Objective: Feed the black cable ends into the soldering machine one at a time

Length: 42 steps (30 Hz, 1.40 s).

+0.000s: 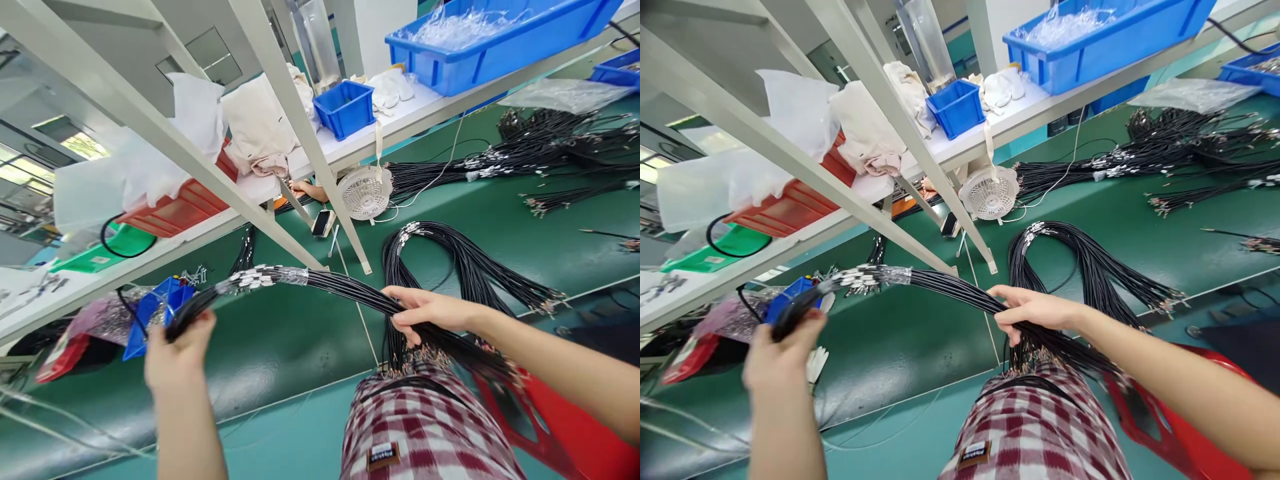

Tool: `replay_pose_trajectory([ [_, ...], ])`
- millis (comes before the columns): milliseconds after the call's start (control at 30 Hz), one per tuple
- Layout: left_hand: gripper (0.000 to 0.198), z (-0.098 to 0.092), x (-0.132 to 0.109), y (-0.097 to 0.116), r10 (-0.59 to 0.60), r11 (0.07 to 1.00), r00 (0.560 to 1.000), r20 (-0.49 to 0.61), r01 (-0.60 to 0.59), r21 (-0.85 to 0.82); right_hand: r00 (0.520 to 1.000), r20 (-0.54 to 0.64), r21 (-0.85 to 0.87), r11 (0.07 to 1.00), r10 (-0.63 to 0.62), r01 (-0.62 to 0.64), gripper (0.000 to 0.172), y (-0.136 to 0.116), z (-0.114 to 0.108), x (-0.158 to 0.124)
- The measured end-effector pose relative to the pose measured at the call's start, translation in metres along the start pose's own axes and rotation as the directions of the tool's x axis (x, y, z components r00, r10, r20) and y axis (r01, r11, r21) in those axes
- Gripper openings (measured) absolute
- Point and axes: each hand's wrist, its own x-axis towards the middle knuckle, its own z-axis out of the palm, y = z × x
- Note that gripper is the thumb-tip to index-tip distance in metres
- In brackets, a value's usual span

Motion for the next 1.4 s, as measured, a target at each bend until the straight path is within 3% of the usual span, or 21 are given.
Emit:
replay_pose_trajectory([
  [67,0.051,0.015,-0.013,-0.057,-0.110,0.991,0.987,0.119,0.099,0.090,0.993,-0.031,0.176,0.979,0.114,-0.106,0.060,-0.003,0.003,-0.018],
  [133,0.040,0.029,-0.050,-0.113,-0.216,0.964,0.939,0.266,0.162,0.211,0.965,-0.104,0.356,0.915,0.242,-0.191,0.070,0.005,0.006,-0.026],
  [200,0.029,0.043,-0.097,-0.155,-0.287,0.936,0.864,0.414,0.160,0.314,0.918,-0.224,0.493,0.851,0.327,-0.183,0.069,0.020,0.005,-0.023],
  [267,0.048,0.061,-0.139,-0.178,-0.265,0.933,0.768,0.583,0.052,0.356,0.854,-0.375,0.558,0.823,0.362,-0.104,0.062,0.033,-0.001,-0.012],
  [333,0.059,0.084,-0.166,-0.184,-0.067,0.856,0.393,0.917,-0.449,0.255,0.788,-0.514,0.534,0.845,0.339,-0.015,0.048,0.040,-0.010,0.001],
  [367,0.063,0.096,-0.174,-0.183,0.001,0.805,0.223,0.975,-0.578,0.132,0.774,-0.550,0.511,0.859,0.315,0.014,0.038,0.042,-0.012,0.007],
  [400,0.067,0.109,-0.180,-0.180,0.047,0.766,0.101,0.994,-0.643,0.029,0.772,-0.566,0.480,0.877,0.291,0.021,0.027,0.044,-0.014,0.012],
  [433,0.068,0.120,-0.183,-0.176,0.091,0.751,0.045,0.995,-0.659,-0.039,0.780,-0.568,0.436,0.900,0.262,0.015,0.019,0.045,-0.013,0.015],
  [500,0.061,0.138,-0.188,-0.167,0.121,0.802,-0.012,0.993,-0.588,-0.104,0.800,-0.561,0.336,0.942,0.215,-0.017,0.025,0.047,-0.006,0.015],
  [567,0.035,0.146,-0.192,-0.155,0.060,0.923,0.035,0.998,-0.383,-0.042,0.818,-0.551,0.237,0.971,0.167,-0.039,0.030,0.052,0.003,0.008],
  [600,0.023,0.147,-0.192,-0.149,0.006,0.966,0.091,0.996,-0.259,0.018,0.828,-0.537,0.209,0.976,0.163,-0.056,0.031,0.053,0.006,0.003],
  [700,0.036,0.140,-0.188,-0.130,-0.143,0.990,0.323,0.935,0.037,0.138,0.845,-0.504,0.063,0.983,0.179,-0.171,0.052,0.051,0.008,-0.013],
  [733,0.037,0.136,-0.186,-0.126,-0.193,0.980,0.372,0.908,0.126,0.156,0.838,-0.531,-0.044,0.983,0.126,-0.176,0.060,0.047,0.007,-0.018],
  [800,0.035,0.130,-0.181,-0.126,-0.324,0.924,0.389,0.863,0.326,0.200,0.806,-0.581,-0.299,0.951,-0.116,-0.079,0.063,0.038,0.006,-0.023],
  [867,0.034,0.127,-0.180,-0.134,-0.457,0.831,0.353,0.816,0.497,0.251,0.782,-0.516,-0.483,0.872,-0.350,0.072,0.051,0.028,0.013,-0.022],
  [900,0.034,0.126,-0.181,-0.140,-0.492,0.806,0.350,0.797,0.531,0.263,0.799,-0.454,-0.529,0.841,-0.395,0.115,0.045,0.024,0.019,-0.019],
  [1033,0.031,0.124,-0.188,-0.157,-0.500,0.833,0.448,0.741,0.484,0.269,0.849,-0.375,-0.568,0.816,-0.372,0.107,0.037,0.012,0.047,0.000],
  [1100,0.024,0.119,-0.186,-0.153,-0.479,0.868,0.398,0.783,0.349,0.353,0.840,-0.352,-0.559,0.812,-0.413,0.166,0.023,0.008,0.055,0.007],
  [1200,0.043,0.103,-0.169,-0.132,-0.421,0.890,0.315,0.851,-0.040,0.455,0.821,-0.362,-0.465,0.848,-0.442,0.252,0.016,0.004,0.059,0.011],
  [1300,0.042,0.089,-0.149,-0.105,-0.353,0.847,0.422,0.835,-0.235,0.477,0.825,-0.424,-0.280,0.920,-0.374,0.274,0.021,0.006,0.060,0.009],
  [1400,0.035,0.089,-0.141,-0.090,-0.260,0.900,0.528,0.809,-0.171,0.401,0.854,-0.428,-0.107,0.955,-0.295,0.277,0.026,0.010,0.063,0.010],
])
